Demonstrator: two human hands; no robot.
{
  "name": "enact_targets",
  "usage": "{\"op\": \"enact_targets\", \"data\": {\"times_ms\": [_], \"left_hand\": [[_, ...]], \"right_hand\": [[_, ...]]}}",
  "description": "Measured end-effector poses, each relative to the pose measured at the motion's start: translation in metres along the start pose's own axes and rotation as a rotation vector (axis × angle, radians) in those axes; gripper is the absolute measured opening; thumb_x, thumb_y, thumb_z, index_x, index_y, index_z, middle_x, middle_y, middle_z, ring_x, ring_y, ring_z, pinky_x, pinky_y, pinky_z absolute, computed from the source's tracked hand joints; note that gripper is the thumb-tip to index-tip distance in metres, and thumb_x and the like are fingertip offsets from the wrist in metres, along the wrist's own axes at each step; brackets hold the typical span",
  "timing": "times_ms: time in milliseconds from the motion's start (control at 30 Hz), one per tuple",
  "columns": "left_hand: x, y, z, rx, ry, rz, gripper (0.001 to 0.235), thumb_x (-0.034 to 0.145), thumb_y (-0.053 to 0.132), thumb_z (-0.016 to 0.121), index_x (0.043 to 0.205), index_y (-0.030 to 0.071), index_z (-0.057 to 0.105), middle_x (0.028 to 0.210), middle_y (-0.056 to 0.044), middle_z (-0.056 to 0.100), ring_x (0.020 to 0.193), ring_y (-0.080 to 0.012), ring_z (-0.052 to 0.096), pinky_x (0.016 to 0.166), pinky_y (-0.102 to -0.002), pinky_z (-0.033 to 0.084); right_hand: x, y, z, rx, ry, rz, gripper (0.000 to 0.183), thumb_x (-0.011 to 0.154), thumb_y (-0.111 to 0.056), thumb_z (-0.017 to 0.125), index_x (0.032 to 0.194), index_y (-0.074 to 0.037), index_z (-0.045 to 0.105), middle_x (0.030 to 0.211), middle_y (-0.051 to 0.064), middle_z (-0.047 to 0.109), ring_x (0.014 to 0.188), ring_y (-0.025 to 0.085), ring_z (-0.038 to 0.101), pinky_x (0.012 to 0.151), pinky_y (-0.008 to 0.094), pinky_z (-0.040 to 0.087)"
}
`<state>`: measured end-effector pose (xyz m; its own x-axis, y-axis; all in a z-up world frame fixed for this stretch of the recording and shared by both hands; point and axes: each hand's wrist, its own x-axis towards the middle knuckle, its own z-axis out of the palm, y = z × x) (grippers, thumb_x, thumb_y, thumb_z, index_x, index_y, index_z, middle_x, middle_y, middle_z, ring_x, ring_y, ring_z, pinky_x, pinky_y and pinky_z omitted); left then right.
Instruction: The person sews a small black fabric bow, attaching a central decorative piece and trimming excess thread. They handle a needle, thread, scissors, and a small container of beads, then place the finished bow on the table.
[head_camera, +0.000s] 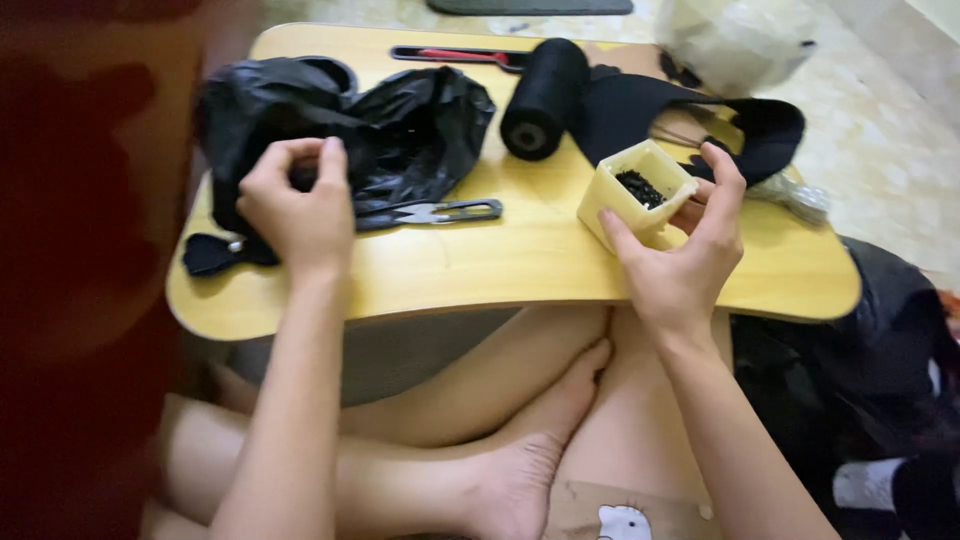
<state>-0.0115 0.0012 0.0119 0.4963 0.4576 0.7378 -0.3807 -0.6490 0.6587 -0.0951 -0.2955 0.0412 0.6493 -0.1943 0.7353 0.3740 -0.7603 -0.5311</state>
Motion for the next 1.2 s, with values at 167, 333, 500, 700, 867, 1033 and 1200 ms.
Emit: {"op": "enact_targets", "data": {"times_ms": [167, 333, 500, 700, 867, 1033, 1200], "left_hand": [[-0.001, 0.005, -0.002, 0.022, -0.045, 0.002, 0.010, 0.091, 0.008, 0.079, 0.087, -0.001, 0.079, 0.077, -0.008, 0.077, 0.062, -0.0145, 0.066, 0.062, -0.027, 0.056], [-0.003, 0.003, 0.000, 0.030, -0.051, 0.021, 0.010, 0.092, 0.007, 0.079, 0.087, -0.002, 0.078, 0.076, -0.008, 0.076, 0.062, -0.0138, 0.066, 0.061, -0.026, 0.056], [-0.002, -0.009, 0.005, 0.027, -0.029, -0.009, 0.013, 0.088, 0.012, 0.078, 0.086, -0.001, 0.079, 0.074, -0.007, 0.076, 0.059, -0.0142, 0.065, 0.060, -0.027, 0.055], [0.000, 0.001, 0.002, -0.011, -0.059, -0.051, 0.013, 0.086, 0.013, 0.076, 0.083, 0.000, 0.076, 0.072, -0.007, 0.075, 0.056, -0.0186, 0.065, 0.060, -0.031, 0.054], [0.000, -0.006, 0.005, -0.032, -0.035, -0.248, 0.003, 0.082, 0.020, 0.079, 0.079, 0.020, 0.077, 0.069, -0.002, 0.074, 0.072, -0.0267, 0.075, 0.067, -0.036, 0.056], [0.000, -0.003, 0.008, -0.079, -0.057, -0.314, 0.003, 0.082, 0.022, 0.078, 0.080, 0.021, 0.077, 0.069, 0.002, 0.075, 0.074, -0.0242, 0.076, 0.071, -0.034, 0.057], [0.000, -0.006, 0.009, -0.078, -0.060, -0.304, 0.004, 0.082, 0.024, 0.078, 0.079, 0.023, 0.076, 0.068, 0.004, 0.074, 0.074, -0.0226, 0.075, 0.071, -0.033, 0.056]], "right_hand": [[-0.003, 0.020, -0.019, -0.064, 0.005, -0.006, 0.086, 0.078, -0.002, 0.092, 0.147, 0.002, 0.040, 0.113, 0.021, 0.061, 0.095, 0.030, 0.069, 0.085, 0.038, 0.059], [-0.003, 0.028, -0.024, -0.027, -0.016, -0.016, 0.089, 0.081, 0.000, 0.092, 0.149, 0.002, 0.035, 0.122, 0.023, 0.060, 0.104, 0.032, 0.069, 0.092, 0.039, 0.057], [0.009, 0.031, -0.020, -0.245, 0.045, -0.090, 0.096, 0.082, -0.014, 0.104, 0.148, 0.006, 0.038, 0.129, 0.027, 0.057, 0.116, 0.041, 0.058, 0.103, 0.050, 0.048], [0.015, -0.044, 0.029, -0.071, 0.041, -0.242, 0.029, 0.092, 0.003, 0.078, 0.115, 0.007, 0.060, 0.103, 0.017, 0.060, 0.089, 0.029, 0.057, 0.080, 0.039, 0.048], [0.044, -0.012, 0.129, -0.071, -0.040, 0.101, 0.067, 0.082, -0.027, 0.090, 0.130, -0.005, 0.049, 0.110, 0.020, 0.058, 0.098, 0.043, 0.066, 0.082, 0.052, 0.056], [0.071, 0.028, 0.162, -0.249, -0.107, 0.387, 0.095, 0.077, -0.050, 0.096, 0.142, -0.016, 0.035, 0.117, 0.021, 0.064, 0.104, 0.048, 0.070, 0.084, 0.065, 0.054], [0.072, 0.101, 0.166, 0.060, 0.373, 0.462, 0.042, 0.083, -0.047, 0.087, 0.104, -0.015, 0.070, 0.093, 0.013, 0.077, 0.091, 0.026, 0.077, 0.077, 0.037, 0.059]]}}
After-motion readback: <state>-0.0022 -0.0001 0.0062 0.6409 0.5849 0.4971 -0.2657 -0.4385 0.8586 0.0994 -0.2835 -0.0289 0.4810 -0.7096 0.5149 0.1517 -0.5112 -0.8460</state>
